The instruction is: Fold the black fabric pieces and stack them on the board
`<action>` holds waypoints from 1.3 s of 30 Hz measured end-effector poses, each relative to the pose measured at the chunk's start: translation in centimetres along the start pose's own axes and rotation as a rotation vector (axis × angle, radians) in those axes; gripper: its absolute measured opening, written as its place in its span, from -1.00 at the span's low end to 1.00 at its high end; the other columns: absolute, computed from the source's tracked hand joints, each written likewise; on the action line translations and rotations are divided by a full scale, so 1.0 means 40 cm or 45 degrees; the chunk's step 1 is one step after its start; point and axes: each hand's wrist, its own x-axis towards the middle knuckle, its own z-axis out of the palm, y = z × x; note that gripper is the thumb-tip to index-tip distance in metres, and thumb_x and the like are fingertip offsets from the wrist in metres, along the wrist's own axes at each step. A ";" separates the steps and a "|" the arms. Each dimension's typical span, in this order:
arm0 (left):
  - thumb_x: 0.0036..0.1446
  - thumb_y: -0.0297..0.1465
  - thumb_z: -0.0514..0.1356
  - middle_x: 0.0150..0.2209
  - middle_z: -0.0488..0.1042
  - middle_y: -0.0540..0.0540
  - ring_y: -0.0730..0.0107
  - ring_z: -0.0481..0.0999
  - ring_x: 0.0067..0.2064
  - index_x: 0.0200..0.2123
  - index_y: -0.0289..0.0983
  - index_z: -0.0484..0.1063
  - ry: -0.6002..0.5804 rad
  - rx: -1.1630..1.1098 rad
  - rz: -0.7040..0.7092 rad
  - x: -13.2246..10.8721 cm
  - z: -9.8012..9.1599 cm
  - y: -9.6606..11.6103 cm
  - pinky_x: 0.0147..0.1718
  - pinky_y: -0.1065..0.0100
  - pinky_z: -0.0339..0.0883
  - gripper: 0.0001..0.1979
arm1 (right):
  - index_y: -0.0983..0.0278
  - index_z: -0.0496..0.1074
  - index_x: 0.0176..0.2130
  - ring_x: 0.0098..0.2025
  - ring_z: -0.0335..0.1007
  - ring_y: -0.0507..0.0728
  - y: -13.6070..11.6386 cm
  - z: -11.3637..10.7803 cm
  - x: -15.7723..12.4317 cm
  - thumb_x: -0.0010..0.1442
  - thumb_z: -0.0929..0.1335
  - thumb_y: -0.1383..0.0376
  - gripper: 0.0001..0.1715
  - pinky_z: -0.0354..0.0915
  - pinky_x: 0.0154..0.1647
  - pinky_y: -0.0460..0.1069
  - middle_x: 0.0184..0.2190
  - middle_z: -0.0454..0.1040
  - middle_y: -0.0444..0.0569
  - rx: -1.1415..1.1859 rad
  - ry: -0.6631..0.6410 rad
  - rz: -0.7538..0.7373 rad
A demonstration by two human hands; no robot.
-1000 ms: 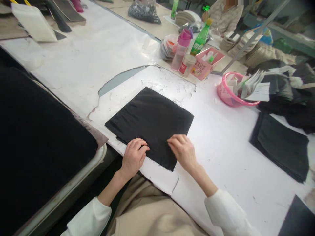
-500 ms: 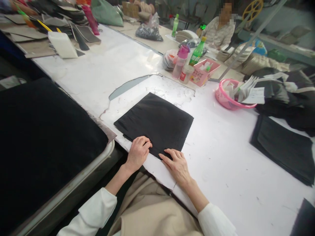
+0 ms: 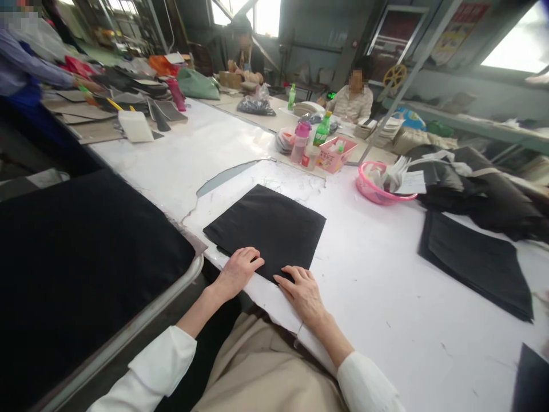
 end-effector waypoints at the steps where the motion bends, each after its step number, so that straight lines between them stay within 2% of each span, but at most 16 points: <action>1: 0.17 -0.60 0.11 -0.08 0.39 -0.14 0.19 0.35 0.04 -0.13 -0.24 0.43 -0.012 0.006 -0.010 0.001 -0.006 -0.001 0.09 0.13 0.27 -0.75 | 0.00 0.45 0.04 0.05 0.29 0.18 0.000 0.000 -0.001 0.36 0.30 0.22 -0.72 0.25 0.00 0.10 0.04 0.42 -0.03 0.004 0.009 -0.004; 6: 0.14 -0.64 0.06 -0.07 0.40 -0.15 0.19 0.35 0.05 -0.14 -0.25 0.43 -0.041 0.034 -0.062 0.010 -0.025 0.000 0.09 0.13 0.25 -0.71 | 0.00 0.45 0.05 0.02 0.30 0.17 0.001 -0.003 -0.004 0.35 0.31 0.24 -0.71 0.26 -0.02 0.10 0.03 0.41 -0.03 0.045 0.053 -0.010; 10: 0.11 -0.68 0.02 -0.07 0.41 -0.11 0.24 0.38 -0.01 -0.15 -0.22 0.44 -0.155 0.016 -0.100 0.020 -0.032 -0.002 0.02 0.16 0.29 -0.65 | -0.02 0.45 0.03 0.00 0.31 0.16 0.004 -0.003 -0.003 0.34 0.32 0.25 -0.72 0.27 -0.03 0.09 0.01 0.42 -0.04 0.053 0.108 -0.003; 14: 0.08 -0.70 -0.01 -0.10 0.45 -0.10 0.26 0.41 -0.01 -0.22 -0.21 0.47 -0.215 0.031 -0.145 0.056 -0.041 -0.014 0.08 0.15 0.27 -0.62 | -0.01 0.45 0.02 -0.03 0.34 0.16 0.016 0.006 0.001 0.30 0.35 0.26 -0.70 0.29 -0.10 0.07 -0.02 0.44 -0.05 0.035 0.204 -0.018; 17: 0.09 -0.68 0.00 -0.05 0.47 -0.12 0.22 0.41 0.04 -0.15 -0.19 0.48 -0.258 0.061 -0.191 0.094 -0.033 -0.025 0.09 0.12 0.28 -0.60 | 0.02 0.45 0.02 -0.05 0.36 0.17 0.030 0.031 0.002 0.31 0.33 0.28 -0.71 0.30 -0.12 0.08 -0.04 0.46 -0.04 0.026 0.291 -0.041; 21: 0.04 -0.66 0.04 0.01 0.46 -0.14 0.17 0.41 0.09 -0.10 -0.16 0.48 -0.459 0.099 -0.272 0.126 -0.014 -0.037 0.04 0.13 0.35 -0.56 | 0.03 0.49 -0.08 -0.12 0.40 0.16 0.046 0.088 0.007 0.31 0.30 0.30 -0.76 0.28 -0.18 0.07 -0.13 0.52 -0.08 0.012 0.504 -0.039; 24: -0.03 -0.68 0.09 0.04 0.46 -0.16 0.11 0.43 0.09 -0.05 -0.16 0.49 -0.708 0.172 -0.283 0.160 -0.034 -0.035 0.01 0.11 0.37 -0.50 | 0.01 0.50 -0.15 -0.18 0.42 0.14 0.049 0.119 0.013 0.28 0.32 0.30 -0.79 0.26 -0.22 0.05 -0.20 0.54 -0.12 0.026 0.622 0.022; 26: -0.03 -0.64 0.13 -0.01 0.49 -0.17 0.03 0.48 0.00 -0.10 -0.17 0.51 -0.878 0.199 -0.249 0.214 -0.065 -0.030 -0.06 0.04 0.39 -0.56 | 0.01 0.50 -0.16 -0.20 0.43 0.13 0.048 0.123 0.016 0.27 0.33 0.30 -0.79 0.27 -0.22 0.04 -0.21 0.55 -0.14 0.064 0.637 0.063; 27: -0.01 -0.61 0.14 -0.06 0.50 -0.17 0.02 0.49 -0.04 -0.14 -0.18 0.52 -0.913 0.201 -0.217 0.254 -0.081 -0.028 -0.10 0.02 0.39 -0.62 | 0.01 0.50 -0.16 -0.20 0.43 0.13 0.048 0.120 0.016 0.28 0.32 0.30 -0.79 0.27 -0.21 0.04 -0.21 0.55 -0.13 0.081 0.621 0.075; 28: 0.04 -0.59 0.13 -0.11 0.51 -0.16 0.02 0.49 -0.08 -0.18 -0.19 0.52 -0.910 0.192 -0.176 0.303 -0.095 -0.027 -0.13 0.02 0.39 -0.69 | 0.02 0.50 -0.15 -0.19 0.43 0.13 0.047 0.115 0.016 0.30 0.30 0.29 -0.78 0.28 -0.20 0.05 -0.20 0.55 -0.13 0.097 0.599 0.082; 31: 0.17 -0.56 0.05 -0.17 0.47 -0.15 0.14 0.47 -0.13 -0.14 -0.22 0.47 -0.724 0.130 -0.042 0.486 -0.107 -0.031 -0.17 0.15 0.36 -0.73 | 0.03 0.50 -0.11 -0.16 0.42 0.14 0.047 0.097 0.009 0.36 0.22 0.27 -0.72 0.29 -0.19 0.06 -0.17 0.54 -0.11 0.144 0.523 0.101; 34: 0.21 -0.52 0.08 -0.06 0.42 -0.19 0.21 0.44 -0.06 0.03 -0.25 0.38 -0.570 0.031 0.064 0.671 -0.069 -0.049 -0.09 0.23 0.32 -0.68 | 0.04 0.48 -0.06 -0.11 0.41 0.16 0.049 0.081 0.002 0.39 0.17 0.25 -0.66 0.31 -0.15 0.09 -0.11 0.53 -0.09 0.194 0.429 0.120; 36: 0.23 -0.43 0.13 -0.02 0.41 -0.18 0.25 0.43 -0.03 0.04 -0.23 0.36 -0.610 -0.007 0.105 0.765 -0.029 -0.063 -0.05 0.26 0.29 -0.70 | 0.05 0.47 -0.03 -0.09 0.40 0.17 0.051 0.071 0.001 0.40 0.15 0.24 -0.64 0.31 -0.13 0.10 -0.07 0.52 -0.07 0.213 0.356 0.117; 39: 0.13 -0.38 0.27 0.01 0.39 -0.17 0.24 0.41 0.00 0.02 -0.21 0.35 -0.700 -0.035 0.155 0.849 0.024 -0.078 -0.03 0.29 0.27 -0.62 | 0.06 0.46 0.00 -0.06 0.39 0.18 0.055 0.053 0.006 0.40 0.14 0.24 -0.63 0.32 -0.11 0.10 -0.05 0.50 -0.06 0.239 0.281 0.123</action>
